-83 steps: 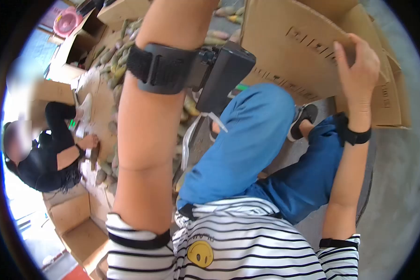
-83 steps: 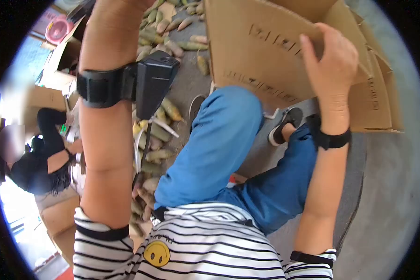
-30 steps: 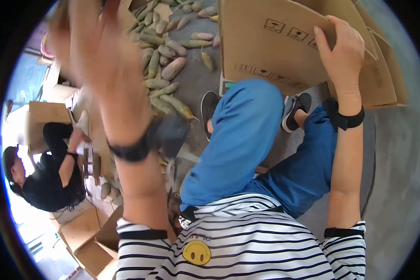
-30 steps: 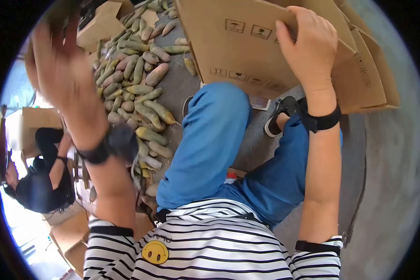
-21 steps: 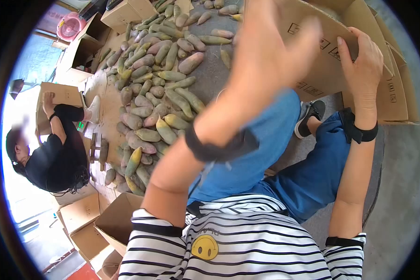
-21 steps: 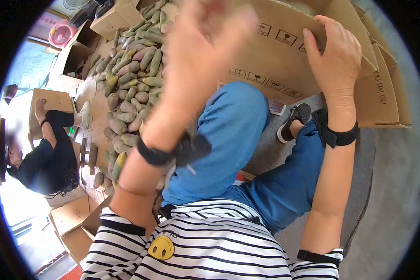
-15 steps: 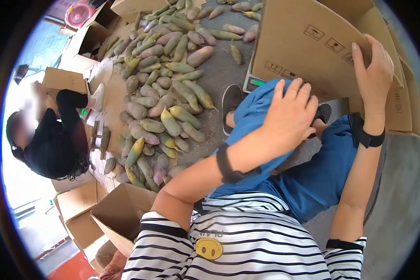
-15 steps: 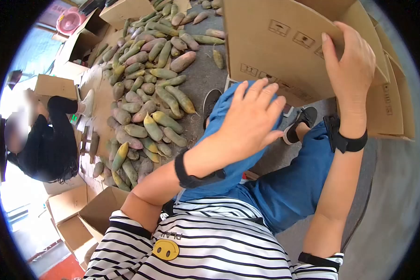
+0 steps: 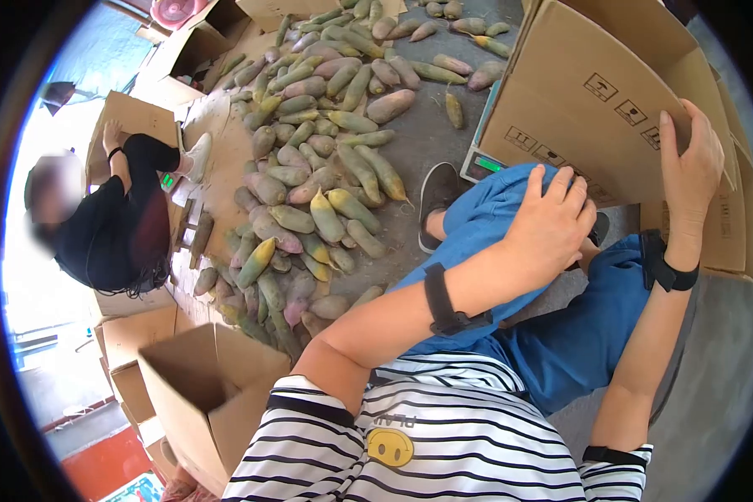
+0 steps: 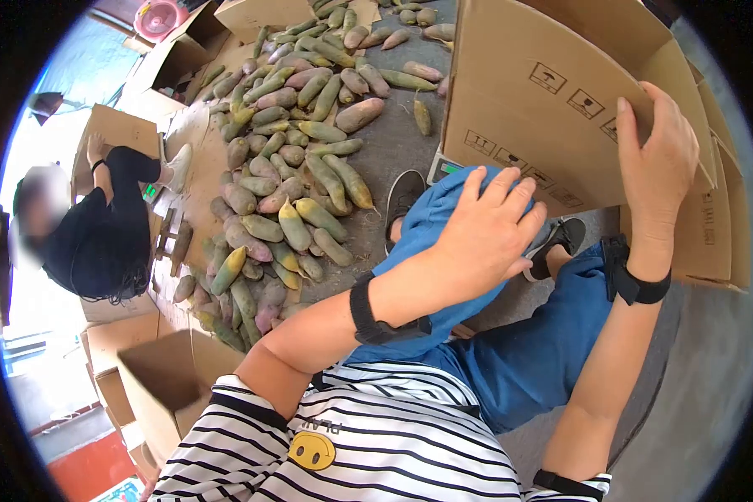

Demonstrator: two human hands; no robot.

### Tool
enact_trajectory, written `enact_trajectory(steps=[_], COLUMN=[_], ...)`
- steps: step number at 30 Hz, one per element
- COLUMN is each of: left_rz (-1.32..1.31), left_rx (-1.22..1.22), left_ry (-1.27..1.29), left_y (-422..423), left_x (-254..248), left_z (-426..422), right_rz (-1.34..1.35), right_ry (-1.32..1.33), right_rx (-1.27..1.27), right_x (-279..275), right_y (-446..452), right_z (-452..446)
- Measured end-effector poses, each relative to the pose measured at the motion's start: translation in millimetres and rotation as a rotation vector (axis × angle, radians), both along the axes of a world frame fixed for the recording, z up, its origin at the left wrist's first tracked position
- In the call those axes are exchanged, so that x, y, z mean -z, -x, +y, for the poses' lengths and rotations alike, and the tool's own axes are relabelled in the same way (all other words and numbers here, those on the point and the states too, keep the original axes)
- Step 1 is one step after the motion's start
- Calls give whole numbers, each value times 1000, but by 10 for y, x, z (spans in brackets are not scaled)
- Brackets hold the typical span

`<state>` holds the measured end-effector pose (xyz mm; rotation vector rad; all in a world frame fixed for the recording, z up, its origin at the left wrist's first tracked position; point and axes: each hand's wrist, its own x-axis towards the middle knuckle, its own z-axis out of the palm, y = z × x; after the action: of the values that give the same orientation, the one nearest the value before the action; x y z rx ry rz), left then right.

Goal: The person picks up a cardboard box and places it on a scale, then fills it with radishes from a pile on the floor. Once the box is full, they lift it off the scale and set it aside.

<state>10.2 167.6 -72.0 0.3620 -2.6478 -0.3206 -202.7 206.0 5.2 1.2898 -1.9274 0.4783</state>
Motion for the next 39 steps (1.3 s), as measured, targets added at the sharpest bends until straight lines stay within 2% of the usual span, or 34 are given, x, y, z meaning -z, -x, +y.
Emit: enact_trajectory(steps=[22,25,27,28,30,31,32,34,36,38,39], left_rz=[42,79,364,354,294,212,100,-164,-214,-259,-257], left_rx=[-3,63,165,118,7,-131,-229,-443,-668,-867,-864], left_ry=[-34,-177,-583,-698,-664,-816,-650,-662,-528,-445,-449], left_y=[-56,-183,-365,-519,-863,-1075,-1316,-1828,-2337,-2692,-2772], left_x=[-25,-50,-30,-56,111,310,490,911,1530,1861,1961], left_z=[-53,-155,-326,-427,-695,-804,-918,-1108,-1302,-1454,-1501], right_rz=[44,2,23,20,-1,-3,-5,-7,-3,8,16], right_ry=[-35,-28,-20,-22,-13,-13,-14,-17,-20,-28,-30], right_rx=[-7,25,2,10,33,37,27,26,23,35,41], right_x=[51,62,60,53,33,39,47,56,52,41,33], right_y=[104,82,92,68,5,23,50,71,65,45,36], right_z=[9,-2,7,12,-4,0,3,10,9,12,8])
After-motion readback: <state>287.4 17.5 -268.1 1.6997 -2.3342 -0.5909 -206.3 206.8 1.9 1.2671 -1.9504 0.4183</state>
